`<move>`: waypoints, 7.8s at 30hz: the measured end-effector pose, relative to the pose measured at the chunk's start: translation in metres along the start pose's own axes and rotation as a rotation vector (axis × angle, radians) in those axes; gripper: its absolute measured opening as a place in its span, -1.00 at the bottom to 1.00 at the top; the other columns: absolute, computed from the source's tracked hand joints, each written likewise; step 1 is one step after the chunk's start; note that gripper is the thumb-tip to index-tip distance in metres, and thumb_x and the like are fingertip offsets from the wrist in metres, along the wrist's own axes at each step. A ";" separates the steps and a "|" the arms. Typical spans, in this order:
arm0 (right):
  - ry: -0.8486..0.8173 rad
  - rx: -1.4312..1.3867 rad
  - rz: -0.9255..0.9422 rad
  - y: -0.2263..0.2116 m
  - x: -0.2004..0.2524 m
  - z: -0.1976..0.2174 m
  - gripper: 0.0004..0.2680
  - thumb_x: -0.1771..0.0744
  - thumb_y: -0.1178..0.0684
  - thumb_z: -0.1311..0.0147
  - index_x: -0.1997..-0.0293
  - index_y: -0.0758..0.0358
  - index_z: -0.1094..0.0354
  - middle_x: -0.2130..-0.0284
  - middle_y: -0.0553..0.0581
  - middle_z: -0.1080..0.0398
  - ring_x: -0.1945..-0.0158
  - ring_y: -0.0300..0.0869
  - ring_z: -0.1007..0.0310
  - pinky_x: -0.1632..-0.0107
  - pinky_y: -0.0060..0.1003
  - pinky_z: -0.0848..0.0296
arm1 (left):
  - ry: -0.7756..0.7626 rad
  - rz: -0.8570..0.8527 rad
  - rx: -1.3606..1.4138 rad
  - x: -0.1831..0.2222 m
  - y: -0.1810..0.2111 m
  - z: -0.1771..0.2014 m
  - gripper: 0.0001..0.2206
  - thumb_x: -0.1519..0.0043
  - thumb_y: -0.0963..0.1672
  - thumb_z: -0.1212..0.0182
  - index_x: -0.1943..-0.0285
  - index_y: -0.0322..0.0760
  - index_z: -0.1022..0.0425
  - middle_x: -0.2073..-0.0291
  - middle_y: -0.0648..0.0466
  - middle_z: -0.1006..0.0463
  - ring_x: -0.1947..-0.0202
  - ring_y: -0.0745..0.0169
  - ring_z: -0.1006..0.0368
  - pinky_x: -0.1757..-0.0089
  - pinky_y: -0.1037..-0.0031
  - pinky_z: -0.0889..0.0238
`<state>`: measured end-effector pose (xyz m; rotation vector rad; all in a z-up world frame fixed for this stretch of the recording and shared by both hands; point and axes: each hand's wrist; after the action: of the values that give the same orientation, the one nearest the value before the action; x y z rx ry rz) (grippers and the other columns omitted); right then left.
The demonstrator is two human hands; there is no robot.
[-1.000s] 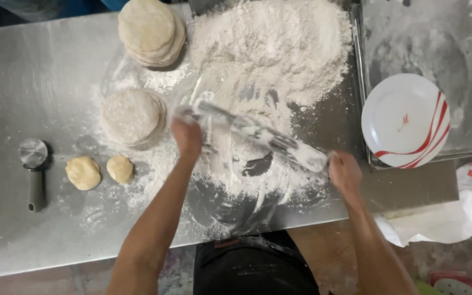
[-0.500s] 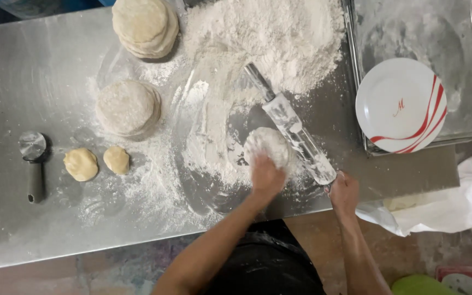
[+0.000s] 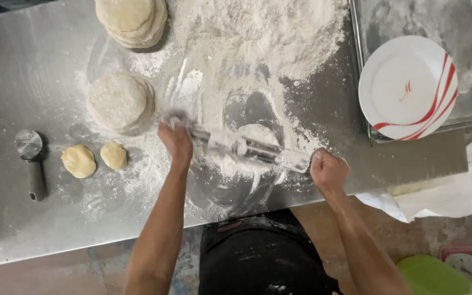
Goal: Roll and flatten bread dough balls on a floured surface using a rolling pin and hands.
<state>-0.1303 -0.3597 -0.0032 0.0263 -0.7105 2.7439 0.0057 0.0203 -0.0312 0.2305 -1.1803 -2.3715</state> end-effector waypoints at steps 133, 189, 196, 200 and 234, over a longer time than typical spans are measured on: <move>0.031 -0.119 -0.691 0.078 0.004 0.015 -0.72 -0.34 -0.05 0.08 0.32 0.36 -0.53 0.47 0.38 -0.51 0.31 0.25 -0.55 0.12 0.09 -0.41 | -0.711 -0.304 -0.961 0.032 0.039 -0.005 -0.29 -0.36 0.19 0.62 -0.60 -0.25 0.37 -0.58 -0.06 0.52 -0.57 0.02 0.58 -0.38 0.06 0.74; 0.193 0.250 0.069 -0.041 -0.170 -0.044 -0.92 -0.29 0.10 -0.09 0.41 0.12 -0.48 0.52 0.22 -0.48 0.46 0.11 -0.45 0.37 0.02 -0.37 | -0.238 0.093 -0.466 -0.097 0.010 -0.047 -0.90 -0.13 -0.19 -0.26 0.27 -0.11 -0.65 0.44 0.10 -0.65 0.43 0.29 -0.49 0.24 0.36 -0.36; -0.084 0.281 -0.090 -0.012 -0.110 -0.056 -0.85 -0.35 0.08 -0.04 0.41 0.00 -0.50 0.69 0.11 -0.41 0.61 -0.03 -0.38 0.45 0.00 -0.29 | -0.228 0.078 -0.455 -0.044 -0.019 -0.020 -0.82 -0.17 -0.15 -0.27 0.09 0.03 -0.65 0.46 0.15 -0.66 0.62 0.31 -0.35 0.46 0.40 -0.18; 0.111 0.299 0.005 -0.029 -0.180 -0.053 -0.90 -0.30 0.10 -0.07 0.40 0.03 -0.51 0.54 0.20 -0.47 0.51 0.04 -0.45 0.43 -0.03 -0.34 | -0.270 0.050 -0.471 -0.117 0.023 -0.059 -0.91 -0.15 -0.14 -0.25 0.27 -0.08 -0.67 0.44 0.08 -0.65 0.55 0.37 -0.39 0.46 0.45 -0.29; -0.212 -0.039 -0.327 0.011 0.000 -0.030 -0.74 -0.41 -0.04 0.19 0.26 0.15 -0.50 0.66 0.08 -0.42 0.70 -0.21 -0.18 0.65 -0.22 -0.15 | 0.139 -0.188 -0.068 0.016 0.086 -0.027 -0.40 -0.58 -0.17 0.07 -0.64 -0.54 0.36 -0.58 -0.41 0.41 -0.59 -0.48 0.31 -0.45 -0.10 0.41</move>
<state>-0.1314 -0.3543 -0.0351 0.3948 -0.7404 2.4342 0.0311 -0.0511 0.0207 0.4948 -1.0514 -2.5053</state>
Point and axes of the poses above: each hand's wrist, its own x-axis away from the middle knuckle, its own z-axis out of the back of the hand, y = z × x
